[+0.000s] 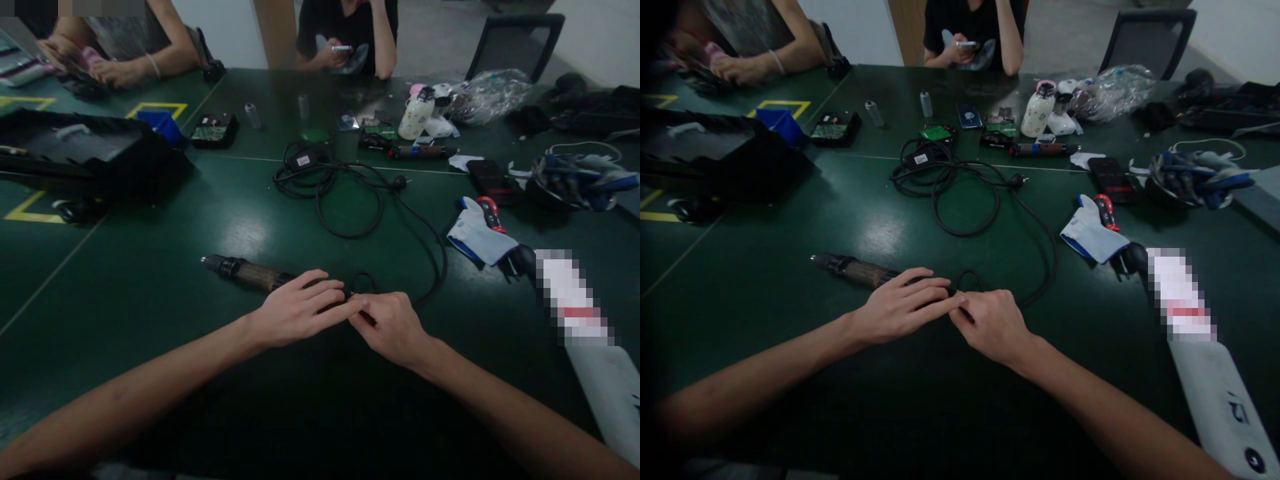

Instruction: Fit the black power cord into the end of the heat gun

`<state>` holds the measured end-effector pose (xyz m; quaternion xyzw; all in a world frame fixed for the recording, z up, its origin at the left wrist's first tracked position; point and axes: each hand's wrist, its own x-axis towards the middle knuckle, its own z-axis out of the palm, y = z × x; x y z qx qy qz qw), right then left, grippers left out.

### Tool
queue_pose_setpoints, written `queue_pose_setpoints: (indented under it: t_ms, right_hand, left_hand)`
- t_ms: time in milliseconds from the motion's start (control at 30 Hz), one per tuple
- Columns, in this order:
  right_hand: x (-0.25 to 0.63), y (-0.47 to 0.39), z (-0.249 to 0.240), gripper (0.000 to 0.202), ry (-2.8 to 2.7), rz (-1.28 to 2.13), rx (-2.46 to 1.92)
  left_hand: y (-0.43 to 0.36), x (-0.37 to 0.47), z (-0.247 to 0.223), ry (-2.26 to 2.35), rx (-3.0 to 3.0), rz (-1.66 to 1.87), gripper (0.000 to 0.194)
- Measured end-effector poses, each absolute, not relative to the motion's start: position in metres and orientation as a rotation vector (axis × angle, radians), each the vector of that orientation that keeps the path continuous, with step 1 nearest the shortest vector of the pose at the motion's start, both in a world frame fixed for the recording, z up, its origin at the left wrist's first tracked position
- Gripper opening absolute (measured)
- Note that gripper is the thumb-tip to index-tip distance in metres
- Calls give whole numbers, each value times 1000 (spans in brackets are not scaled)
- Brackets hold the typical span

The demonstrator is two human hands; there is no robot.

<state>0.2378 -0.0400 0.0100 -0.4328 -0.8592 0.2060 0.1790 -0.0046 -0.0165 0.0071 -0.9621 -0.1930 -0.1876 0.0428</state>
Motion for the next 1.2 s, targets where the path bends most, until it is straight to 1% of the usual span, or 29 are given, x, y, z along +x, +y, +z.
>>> queue_pose_setpoints:
  t_ms: [133,233,433,600,700,833,1000,1100,1200]
  right_hand:
    - [236,-41,11,24,-2407,546,-1230]
    - [235,-41,12,20,-2406,521,-1233]
    - [234,-41,16,19,-2354,516,-1275]
    - [234,-41,23,41,-2241,450,-1236]
    - [235,-40,25,42,-2221,408,-1213]
    - [237,-40,24,38,-2225,426,-1229]
    - [239,-41,24,33,-2219,465,-1199]
    - [240,-41,24,33,-2211,481,-1186]
    - [240,-40,25,32,-2218,498,-1181]
  left_hand:
    - [-16,-3,6,-642,-2934,-561,51]
    - [-14,-2,8,-675,-2915,-582,50]
    - [-5,-6,9,-748,-2911,-573,49]
    - [18,-21,7,-997,-2843,-597,48]
    - [33,-35,10,-1195,-2752,-584,45]
    - [54,-63,17,-1453,-2573,-448,41]
    - [80,-120,21,-1788,-2227,-299,37]
    - [89,-161,21,-1901,-2074,-298,39]
    - [94,-197,19,-2020,-1903,-306,36]
